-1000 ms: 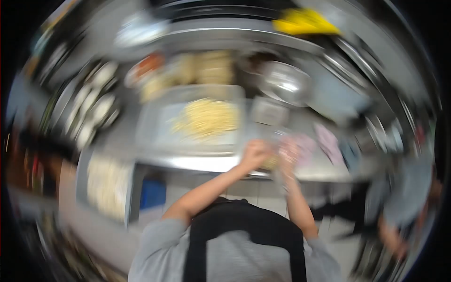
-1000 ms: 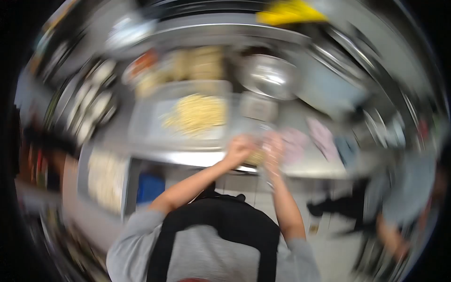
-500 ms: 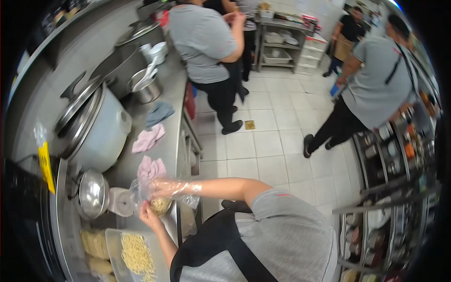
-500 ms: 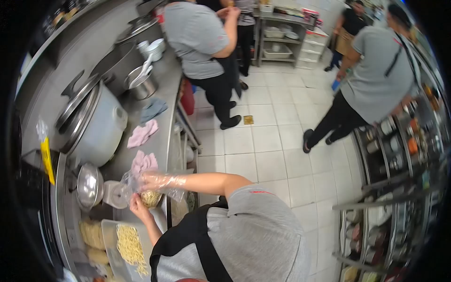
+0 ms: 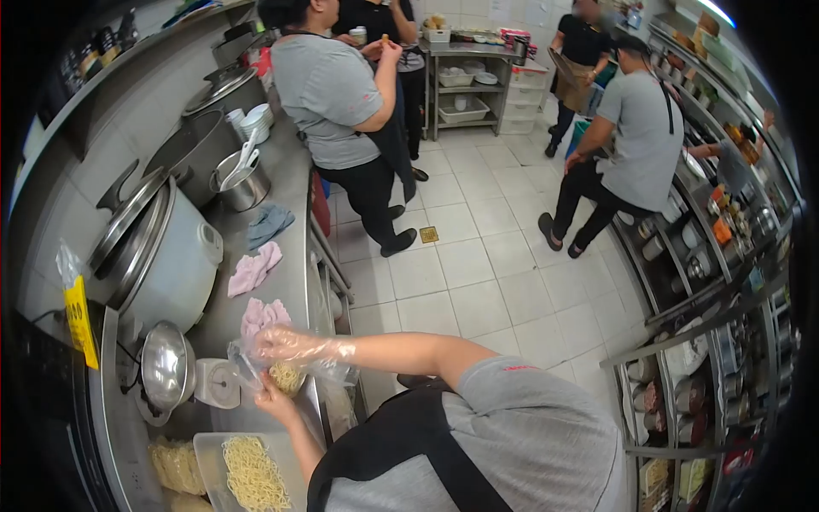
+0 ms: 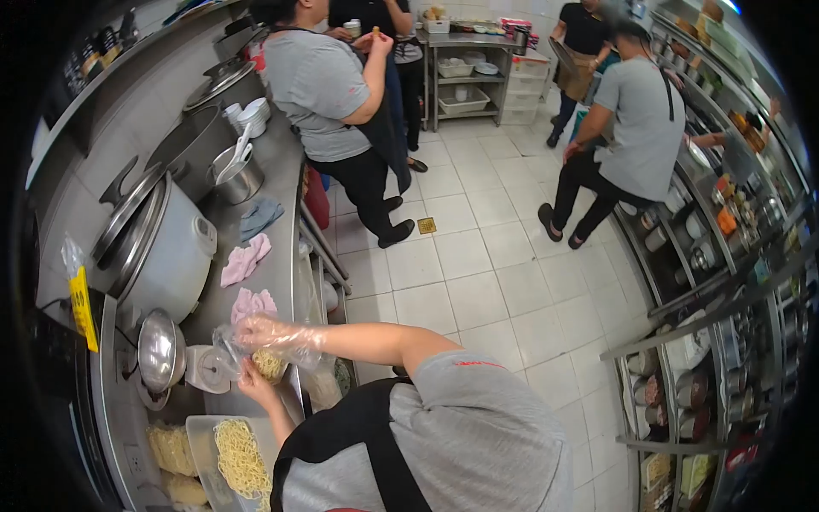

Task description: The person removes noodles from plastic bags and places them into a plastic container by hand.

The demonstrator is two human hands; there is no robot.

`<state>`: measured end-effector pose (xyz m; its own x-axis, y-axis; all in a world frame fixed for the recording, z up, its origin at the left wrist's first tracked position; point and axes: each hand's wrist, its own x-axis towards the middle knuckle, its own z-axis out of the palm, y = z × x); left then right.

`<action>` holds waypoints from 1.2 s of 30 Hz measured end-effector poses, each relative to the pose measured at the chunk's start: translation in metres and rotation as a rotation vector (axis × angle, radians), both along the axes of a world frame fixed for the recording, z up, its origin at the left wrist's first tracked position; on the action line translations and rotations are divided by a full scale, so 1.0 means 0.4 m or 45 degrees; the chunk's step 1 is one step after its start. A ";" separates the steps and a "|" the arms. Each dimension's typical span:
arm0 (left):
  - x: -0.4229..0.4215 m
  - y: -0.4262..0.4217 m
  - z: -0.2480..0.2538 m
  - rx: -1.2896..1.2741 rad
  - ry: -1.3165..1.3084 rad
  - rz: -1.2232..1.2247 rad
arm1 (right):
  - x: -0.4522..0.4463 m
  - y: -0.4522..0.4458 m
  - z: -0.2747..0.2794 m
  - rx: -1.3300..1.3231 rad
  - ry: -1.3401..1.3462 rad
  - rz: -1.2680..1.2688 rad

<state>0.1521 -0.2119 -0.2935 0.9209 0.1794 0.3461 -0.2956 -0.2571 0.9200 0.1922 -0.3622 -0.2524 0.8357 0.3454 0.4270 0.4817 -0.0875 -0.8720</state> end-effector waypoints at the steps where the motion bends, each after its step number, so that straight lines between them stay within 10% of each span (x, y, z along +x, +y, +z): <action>1: -0.011 0.007 0.014 0.093 0.060 0.032 | -0.023 0.000 0.012 0.198 0.133 0.075; 7: 0.020 0.042 -0.050 0.033 -0.093 0.076 | -0.037 0.008 -0.005 -0.537 0.020 -0.017; 10: 0.005 0.049 -0.033 0.215 0.204 0.103 | -0.019 0.059 -0.041 -0.229 -0.469 -0.149; 16: -0.015 0.077 0.038 -0.469 0.044 0.124 | 0.046 0.120 0.005 -0.369 -0.693 -0.063; 28: -0.029 0.061 0.002 0.186 0.078 0.404 | 0.082 0.169 -0.052 -0.366 -0.046 0.221; 32: -0.015 0.052 -0.084 0.594 -0.104 0.495 | 0.179 0.173 -0.311 -0.186 -0.279 0.161; 36: -0.004 0.028 -0.073 0.427 0.106 0.654 | 0.094 0.153 -0.109 -0.311 -0.596 0.210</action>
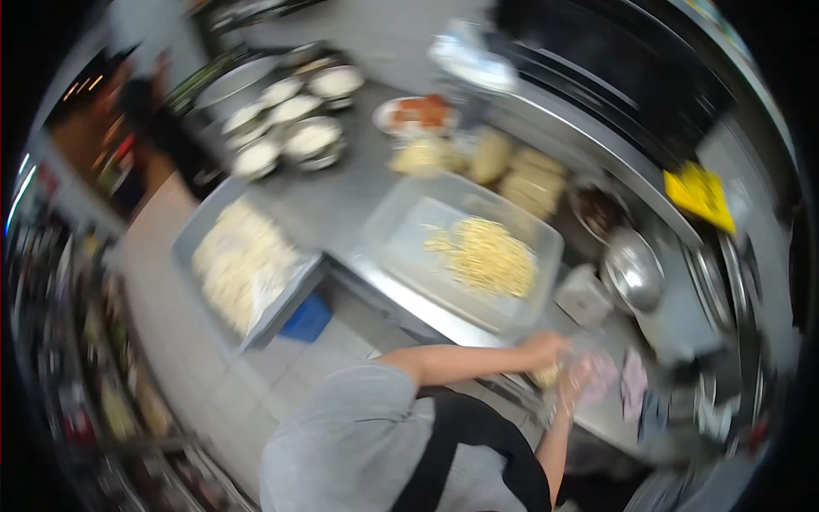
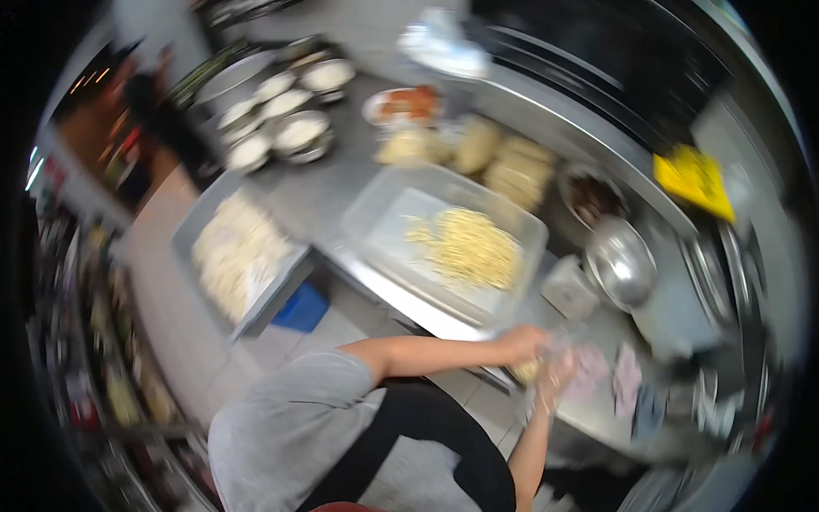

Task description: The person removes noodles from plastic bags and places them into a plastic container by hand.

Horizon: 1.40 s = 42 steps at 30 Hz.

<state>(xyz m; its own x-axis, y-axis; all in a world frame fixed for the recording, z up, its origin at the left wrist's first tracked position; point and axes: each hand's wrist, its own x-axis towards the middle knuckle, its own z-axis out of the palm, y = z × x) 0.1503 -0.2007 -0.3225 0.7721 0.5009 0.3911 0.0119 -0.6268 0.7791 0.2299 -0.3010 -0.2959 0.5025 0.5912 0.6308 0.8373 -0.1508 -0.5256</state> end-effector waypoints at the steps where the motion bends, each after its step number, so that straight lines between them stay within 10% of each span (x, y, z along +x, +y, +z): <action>1: -0.027 -0.011 0.063 -0.092 0.092 0.031 | 0.013 -0.023 -0.030 -0.104 0.149 0.038; 2: -0.019 -0.016 0.052 -0.189 0.030 0.055 | 0.094 -0.032 -0.158 -0.114 -0.073 0.016; 3: -0.012 -0.008 0.037 -0.159 -0.155 -0.101 | 0.059 -0.029 -0.107 0.082 -1.092 -0.202; 9: -0.008 -0.037 0.054 -0.149 0.043 0.145 | 0.163 -0.010 -0.088 -0.036 -0.033 0.268; 31: -0.071 -0.036 0.005 -0.044 0.024 0.130 | 0.391 0.089 -0.060 -0.026 -0.300 1.373; 42: -0.077 -0.046 0.045 0.050 0.042 0.121 | 0.175 -0.042 -0.100 -0.147 0.085 0.527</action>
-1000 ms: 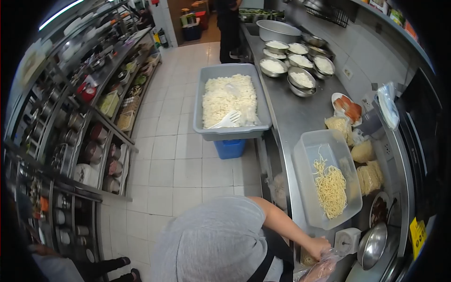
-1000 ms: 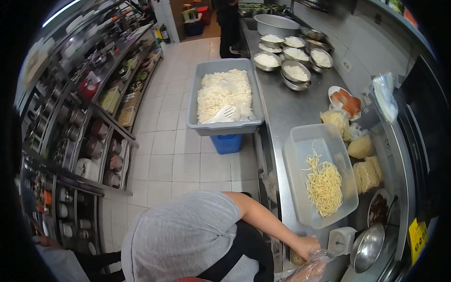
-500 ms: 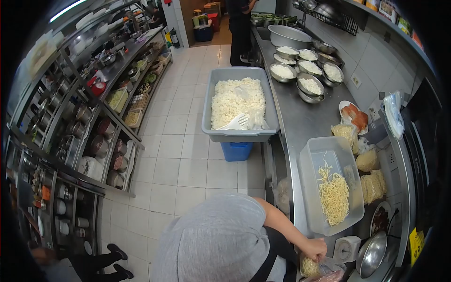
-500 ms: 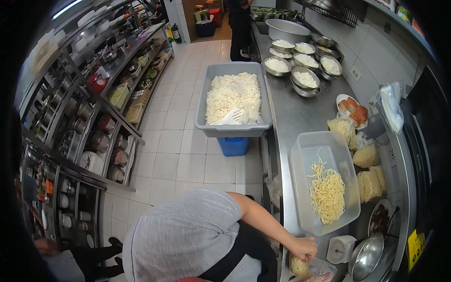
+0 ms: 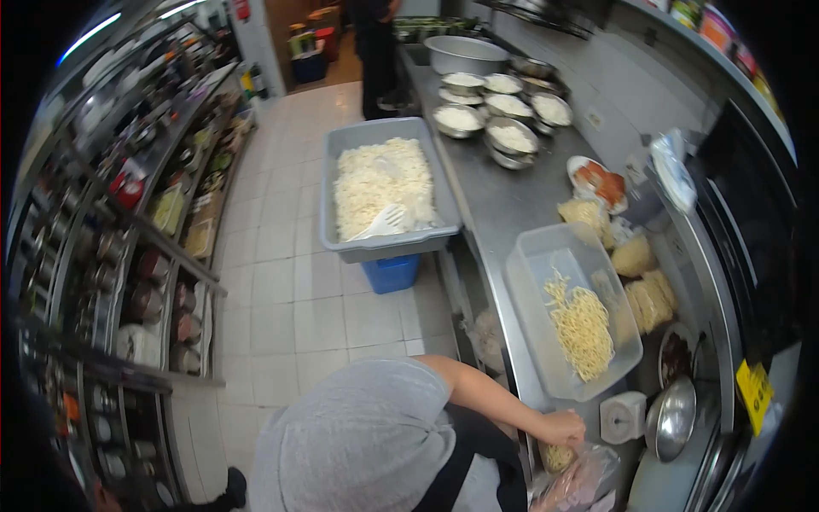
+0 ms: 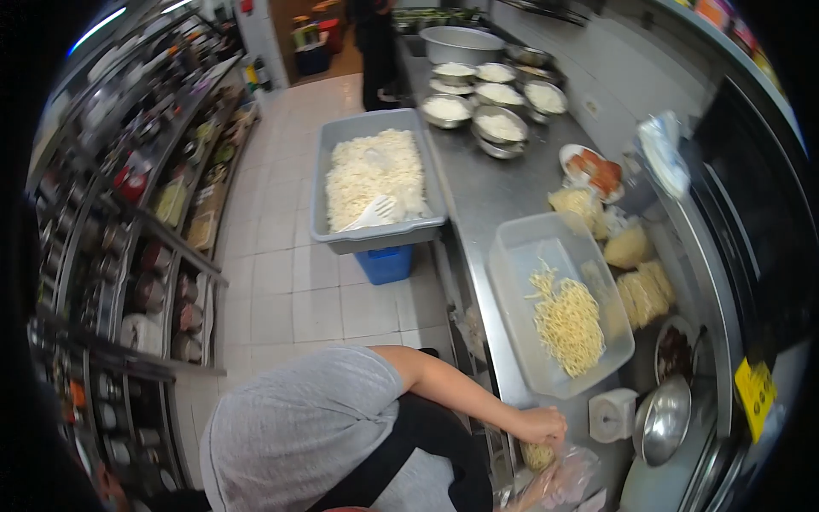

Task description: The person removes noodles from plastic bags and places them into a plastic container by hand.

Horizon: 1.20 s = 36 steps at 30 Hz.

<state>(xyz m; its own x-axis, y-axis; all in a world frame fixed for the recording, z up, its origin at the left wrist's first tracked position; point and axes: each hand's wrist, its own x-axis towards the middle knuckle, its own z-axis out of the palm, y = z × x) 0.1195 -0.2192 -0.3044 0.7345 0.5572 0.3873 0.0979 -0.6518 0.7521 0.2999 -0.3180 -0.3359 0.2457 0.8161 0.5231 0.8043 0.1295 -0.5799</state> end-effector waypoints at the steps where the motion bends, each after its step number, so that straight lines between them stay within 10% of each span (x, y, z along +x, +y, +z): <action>1: 0.017 0.015 -0.003 0.019 0.080 0.029 | -0.008 -0.008 -0.006 0.001 0.009 -0.037; 7: -0.003 0.021 0.121 0.297 0.025 0.067 | -0.059 -0.053 -0.027 0.025 0.044 -0.133; 17: -0.086 -0.076 -0.036 0.277 0.083 -0.136 | -0.215 -0.100 -0.028 0.073 0.164 -0.095; 26: -0.082 -0.070 -0.005 -0.041 0.104 -0.162 | -0.208 -0.068 0.021 0.021 0.048 -0.296; 33: -0.045 -0.033 -0.093 -0.924 -0.046 -0.107 | -0.136 -0.026 0.062 -0.507 0.033 -0.254; 36: -0.050 -0.046 -0.087 -1.163 -0.136 -0.021 | -0.186 -0.007 0.159 -0.471 0.563 -0.040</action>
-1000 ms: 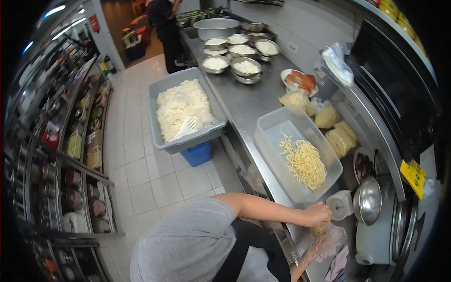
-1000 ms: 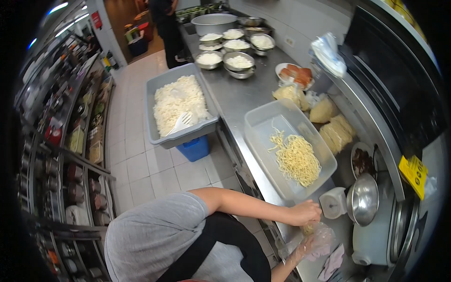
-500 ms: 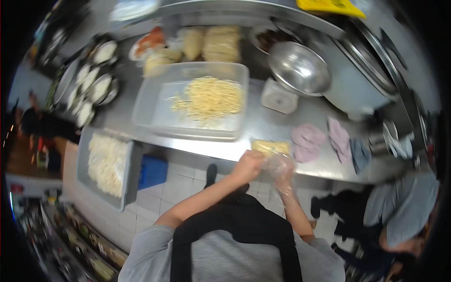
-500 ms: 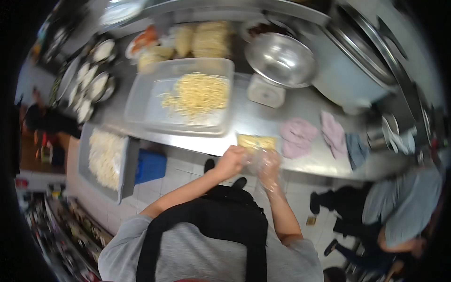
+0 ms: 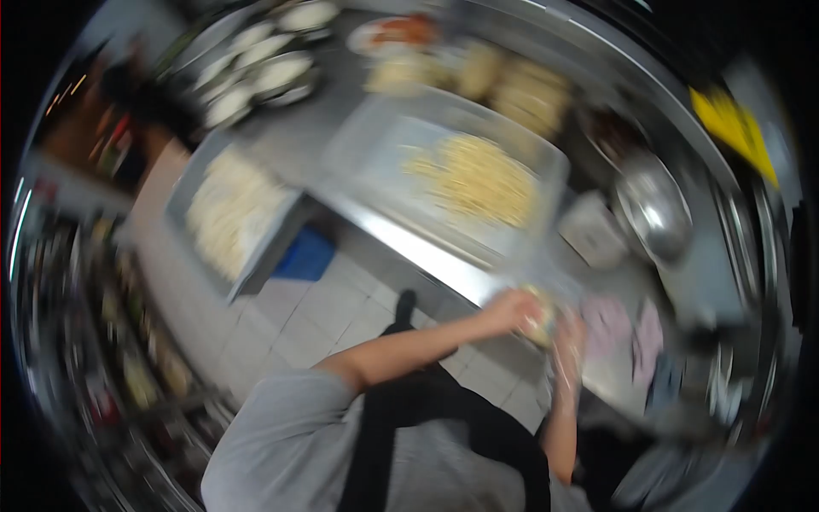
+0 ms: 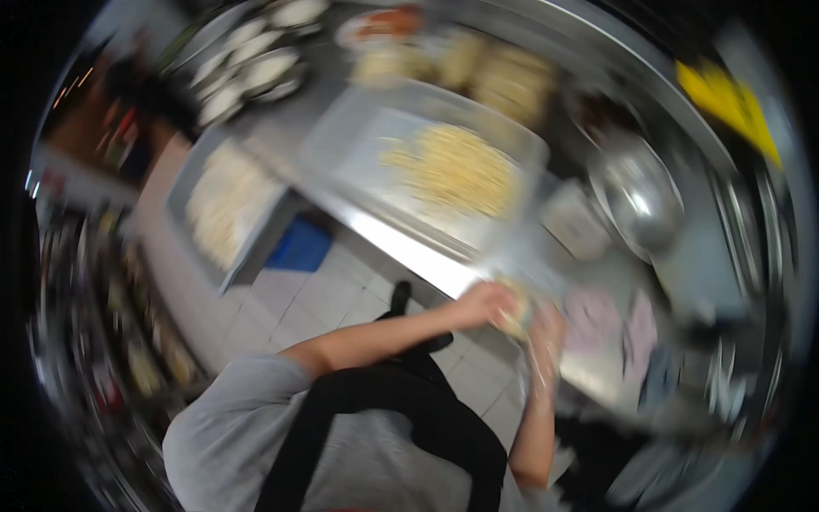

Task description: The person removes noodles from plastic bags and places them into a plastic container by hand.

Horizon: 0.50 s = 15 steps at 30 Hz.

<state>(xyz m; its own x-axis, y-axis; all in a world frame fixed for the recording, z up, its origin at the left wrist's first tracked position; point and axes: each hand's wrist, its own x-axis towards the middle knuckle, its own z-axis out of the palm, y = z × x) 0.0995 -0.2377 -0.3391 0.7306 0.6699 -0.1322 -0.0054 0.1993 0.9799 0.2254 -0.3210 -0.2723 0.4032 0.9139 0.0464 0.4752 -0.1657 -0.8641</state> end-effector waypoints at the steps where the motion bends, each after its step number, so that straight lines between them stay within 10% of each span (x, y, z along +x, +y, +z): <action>1: -0.006 -0.002 0.005 0.032 -0.041 0.013 | 0.010 -0.012 -0.035 -0.007 -0.374 -0.001; 15: -0.017 -0.053 -0.005 0.406 -0.133 0.077 | 0.029 0.047 -0.057 0.011 -0.251 0.517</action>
